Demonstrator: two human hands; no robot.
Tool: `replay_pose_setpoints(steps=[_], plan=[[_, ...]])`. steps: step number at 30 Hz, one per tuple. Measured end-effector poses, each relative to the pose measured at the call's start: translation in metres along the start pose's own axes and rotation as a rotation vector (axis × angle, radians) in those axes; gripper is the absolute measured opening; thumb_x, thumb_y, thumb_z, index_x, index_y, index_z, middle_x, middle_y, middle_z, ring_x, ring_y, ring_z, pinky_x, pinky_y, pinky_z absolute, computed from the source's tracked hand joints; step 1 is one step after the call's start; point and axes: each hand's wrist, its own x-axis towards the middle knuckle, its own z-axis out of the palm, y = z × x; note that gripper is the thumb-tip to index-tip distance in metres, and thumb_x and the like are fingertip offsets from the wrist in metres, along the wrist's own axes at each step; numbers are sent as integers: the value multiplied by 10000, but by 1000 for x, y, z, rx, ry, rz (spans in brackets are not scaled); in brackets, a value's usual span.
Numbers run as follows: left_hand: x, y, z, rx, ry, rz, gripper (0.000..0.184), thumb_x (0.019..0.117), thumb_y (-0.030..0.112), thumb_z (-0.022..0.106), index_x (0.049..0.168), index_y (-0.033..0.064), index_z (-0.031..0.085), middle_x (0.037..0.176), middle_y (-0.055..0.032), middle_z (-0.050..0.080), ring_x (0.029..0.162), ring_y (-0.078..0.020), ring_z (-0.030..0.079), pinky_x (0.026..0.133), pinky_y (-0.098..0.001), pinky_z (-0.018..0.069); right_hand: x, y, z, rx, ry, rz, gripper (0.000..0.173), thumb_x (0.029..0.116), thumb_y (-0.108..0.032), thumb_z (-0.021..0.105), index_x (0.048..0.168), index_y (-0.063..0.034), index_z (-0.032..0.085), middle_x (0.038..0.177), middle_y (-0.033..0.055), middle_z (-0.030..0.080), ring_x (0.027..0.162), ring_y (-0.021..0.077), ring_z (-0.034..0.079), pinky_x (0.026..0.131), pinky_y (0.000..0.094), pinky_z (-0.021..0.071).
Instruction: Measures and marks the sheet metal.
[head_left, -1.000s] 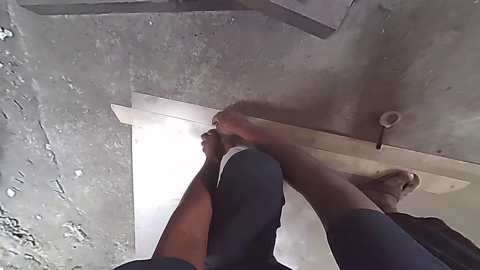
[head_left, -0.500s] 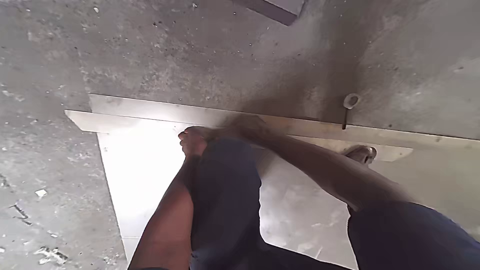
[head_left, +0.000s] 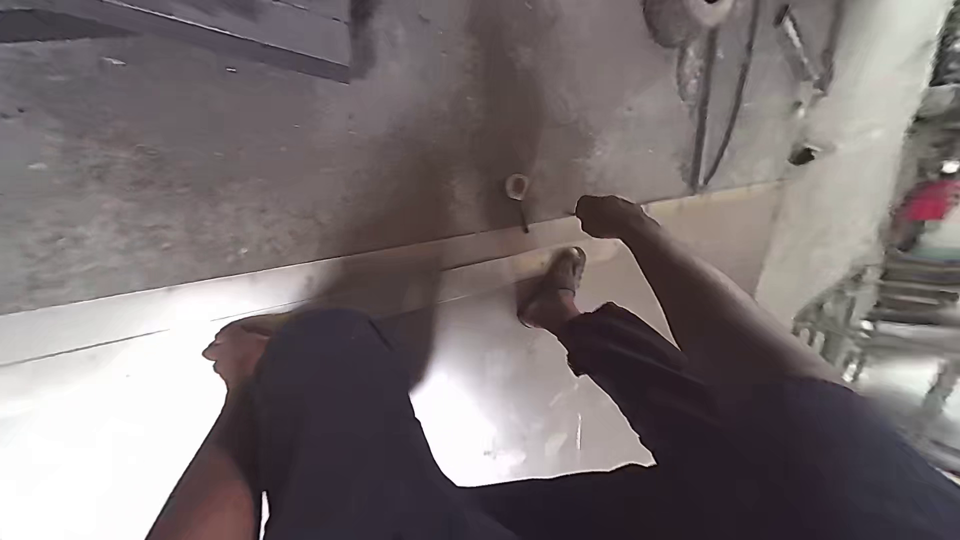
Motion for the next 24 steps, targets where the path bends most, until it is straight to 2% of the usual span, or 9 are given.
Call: replay_pose_setpoints(steps=[3, 5, 7, 9, 11, 13, 17, 20, 24], plan=[[12, -8, 10, 56, 17, 14, 801, 909, 476, 703, 1502, 19, 417, 1496, -336, 442, 1359, -511, 482, 1015, -627, 504, 5, 57, 16, 37, -38, 253, 286, 899, -205, 640, 1152, -73, 617, 1075, 264, 691, 1031, 497, 673, 735, 729, 496], [30, -25, 23, 109, 57, 46, 789, 929, 461, 674, 1497, -15, 405, 1486, -351, 442, 1364, -521, 471, 1029, -623, 495, 13, 82, 38, 67, -33, 309, 272, 882, -227, 654, 1089, -51, 643, 1053, 264, 696, 1019, 489, 678, 733, 724, 497], [5, -20, 10, 60, 134, 138, 671, 956, 365, 656, 1434, -70, 477, 1414, -366, 512, 1325, -521, 508, 1035, -607, 487, 22, 97, 61, 67, -38, 327, 228, 877, -242, 661, 994, -46, 673, 1014, 255, 705, 986, 481, 684, 708, 727, 492], [-68, 45, -52, -101, -68, -61, 517, 1072, 201, 509, 1521, -31, 397, 1551, -230, 448, 1457, -311, 428, 1171, -425, 373, 36, 107, 81, 71, -42, 311, 210, 905, -266, 652, 959, -71, 704, 1011, 242, 716, 982, 479, 688, 703, 739, 490], [-119, 94, -87, -349, -57, -174, 415, 1084, 81, 422, 1465, -82, 438, 1497, -220, 498, 1385, -220, 486, 1138, -302, 370, 49, 108, 96, 72, -39, 291, 200, 917, -285, 636, 958, -114, 732, 1017, 214, 731, 988, 458, 696, 714, 730, 495], [-134, 102, -95, -306, -90, -63, 459, 1069, 78, 410, 1472, -140, 403, 1507, -287, 474, 1410, -267, 476, 1162, -318, 342, 58, 102, 101, 67, -45, 291, 194, 912, -282, 645, 945, -113, 736, 1014, 212, 732, 985, 454, 697, 715, 729, 496], [-133, 97, -87, -146, -74, 21, 426, 1056, 195, 523, 1390, -69, 520, 1410, -212, 569, 1317, -198, 540, 1097, -295, 396, 67, 100, 103, 19, -25, 322, 204, 874, -272, 699, 875, -69, 717, 978, 237, 725, 949, 473, 697, 683, 721, 492], [-132, 98, -85, -167, -98, 12, 500, 1071, 198, 494, 1480, -80, 423, 1504, -236, 497, 1409, -225, 481, 1163, -302, 346, 68, 105, 103, 43, -17, 357, 215, 874, -273, 706, 870, -59, 718, 987, 234, 729, 963, 473, 697, 702, 723, 497], [-132, 101, -81, -221, -71, -6, 465, 1063, 165, 514, 1440, -102, 463, 1478, -247, 511, 1386, -232, 493, 1151, -305, 357, 66, 110, 107, 98, -3, 317, 232, 925, -320, 641, 917, -114, 746, 1005, 214, 740, 979, 466, 700, 720, 731, 494]])
